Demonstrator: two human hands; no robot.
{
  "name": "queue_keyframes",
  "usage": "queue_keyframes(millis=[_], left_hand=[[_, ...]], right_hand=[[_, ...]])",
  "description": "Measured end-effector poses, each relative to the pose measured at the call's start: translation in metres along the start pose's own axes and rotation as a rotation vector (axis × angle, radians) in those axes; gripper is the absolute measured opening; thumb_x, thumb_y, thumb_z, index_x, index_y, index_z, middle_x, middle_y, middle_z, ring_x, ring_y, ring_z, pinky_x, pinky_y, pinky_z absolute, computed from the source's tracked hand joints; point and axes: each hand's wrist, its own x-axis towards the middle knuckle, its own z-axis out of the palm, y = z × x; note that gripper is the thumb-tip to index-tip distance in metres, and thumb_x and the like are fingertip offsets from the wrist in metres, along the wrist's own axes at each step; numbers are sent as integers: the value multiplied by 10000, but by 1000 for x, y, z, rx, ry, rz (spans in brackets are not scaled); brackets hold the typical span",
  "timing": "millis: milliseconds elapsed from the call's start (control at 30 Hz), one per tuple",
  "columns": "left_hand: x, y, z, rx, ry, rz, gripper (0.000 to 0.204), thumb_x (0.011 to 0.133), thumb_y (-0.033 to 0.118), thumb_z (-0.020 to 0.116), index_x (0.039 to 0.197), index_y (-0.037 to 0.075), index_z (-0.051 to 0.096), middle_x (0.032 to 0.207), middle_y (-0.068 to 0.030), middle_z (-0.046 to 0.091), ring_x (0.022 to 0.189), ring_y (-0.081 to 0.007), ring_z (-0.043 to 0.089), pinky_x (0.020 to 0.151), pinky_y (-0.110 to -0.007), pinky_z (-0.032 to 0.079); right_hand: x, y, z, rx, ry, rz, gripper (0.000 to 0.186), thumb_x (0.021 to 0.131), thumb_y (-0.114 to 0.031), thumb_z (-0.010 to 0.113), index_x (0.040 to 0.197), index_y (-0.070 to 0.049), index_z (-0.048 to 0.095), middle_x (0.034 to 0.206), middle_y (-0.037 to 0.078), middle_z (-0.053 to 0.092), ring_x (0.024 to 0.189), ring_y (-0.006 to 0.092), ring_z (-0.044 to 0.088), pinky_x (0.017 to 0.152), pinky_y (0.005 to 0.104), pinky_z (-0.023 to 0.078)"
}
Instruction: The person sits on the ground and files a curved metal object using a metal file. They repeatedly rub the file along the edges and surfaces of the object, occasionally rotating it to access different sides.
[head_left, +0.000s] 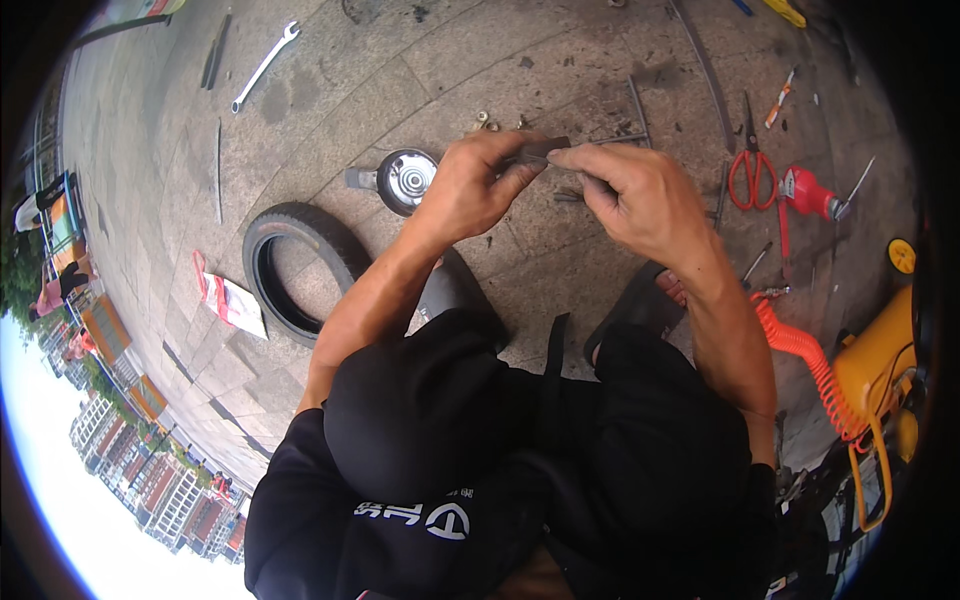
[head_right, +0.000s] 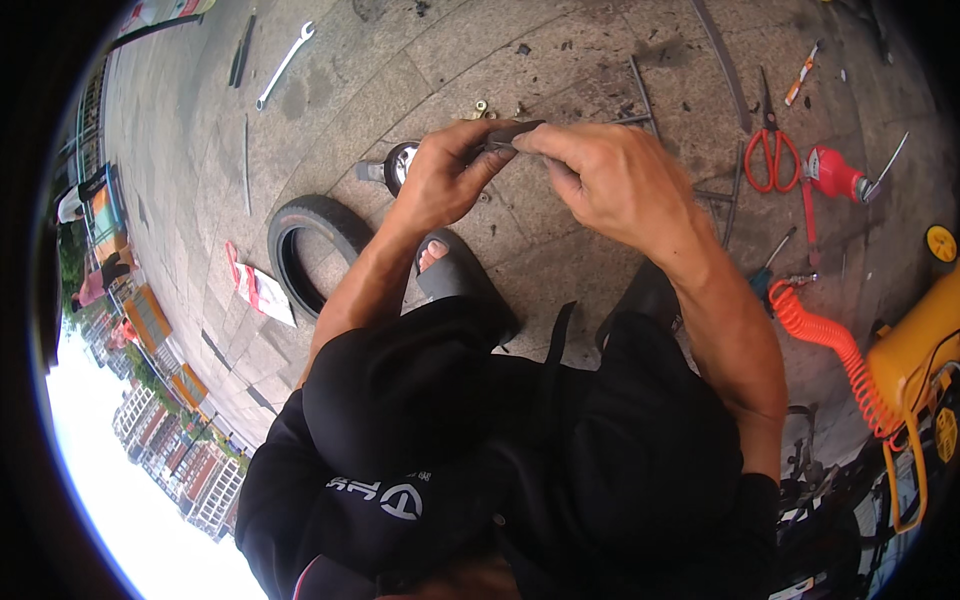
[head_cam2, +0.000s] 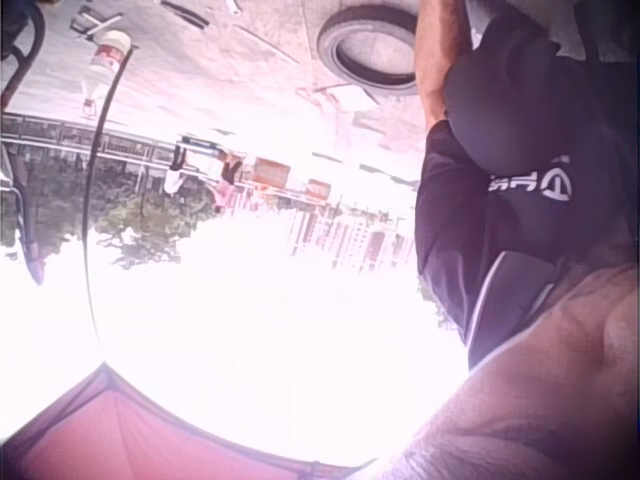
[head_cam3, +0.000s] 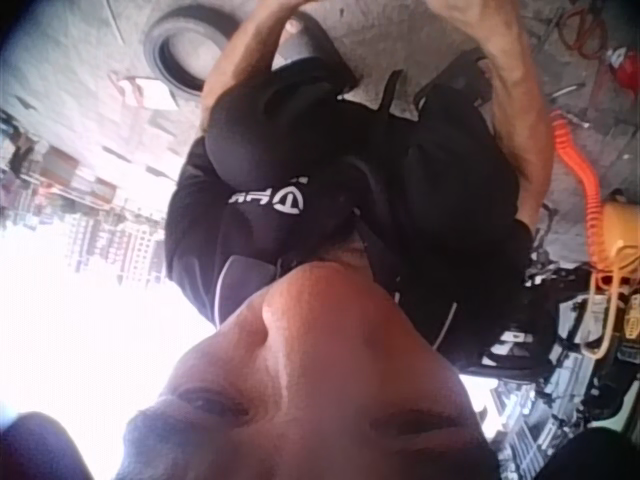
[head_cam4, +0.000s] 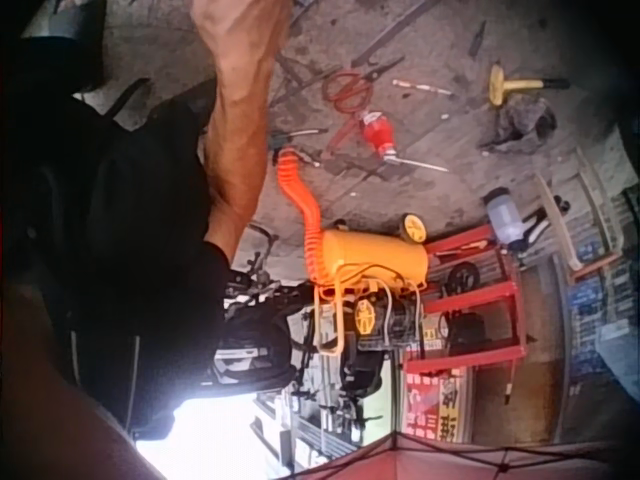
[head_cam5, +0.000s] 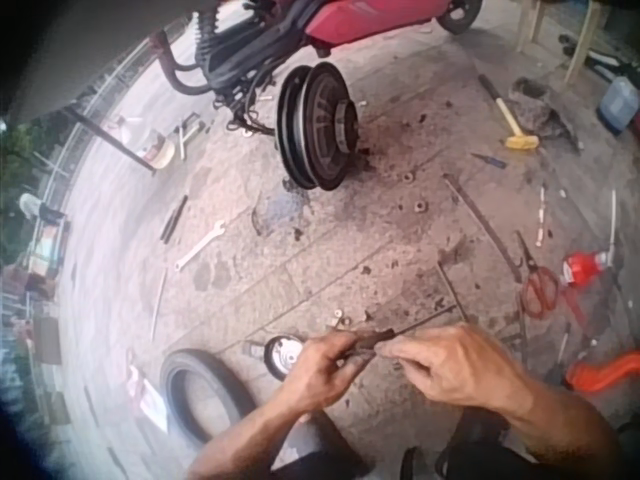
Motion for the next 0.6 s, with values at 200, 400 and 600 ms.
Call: queue_keyframes(millis=[200, 400, 600], left_hand=[[-1, 1, -1, -44, -20, -9, 313, 936, 74, 716, 1242, 15, 693, 1056, -162, 739, 969, -239, 715, 851, -342, 550], [-3, 1, 0, -69, -16, -52, 314, 951, 75, 710, 1254, 1, 683, 1063, -153, 737, 982, -214, 706, 865, -324, 547], [-3, -4, 6, -173, 160, 5, 315, 898, 111, 740, 1202, 35, 711, 1026, -172, 739, 936, -348, 694, 831, -407, 541]], right_hand=[[-1, 0, 1, 15, -9, 1, 287, 874, -29, 677, 1151, -89, 722, 994, 153, 747, 877, 347, 727, 752, 416, 577], [-1, 3, 3, 43, 30, 26, 272, 890, -53, 670, 1155, -93, 715, 973, 147, 749, 865, 348, 727, 747, 420, 579], [-5, 0, 6, 67, 149, 82, 277, 899, -30, 643, 1163, -85, 708, 958, 169, 743, 853, 349, 728, 729, 412, 571]])
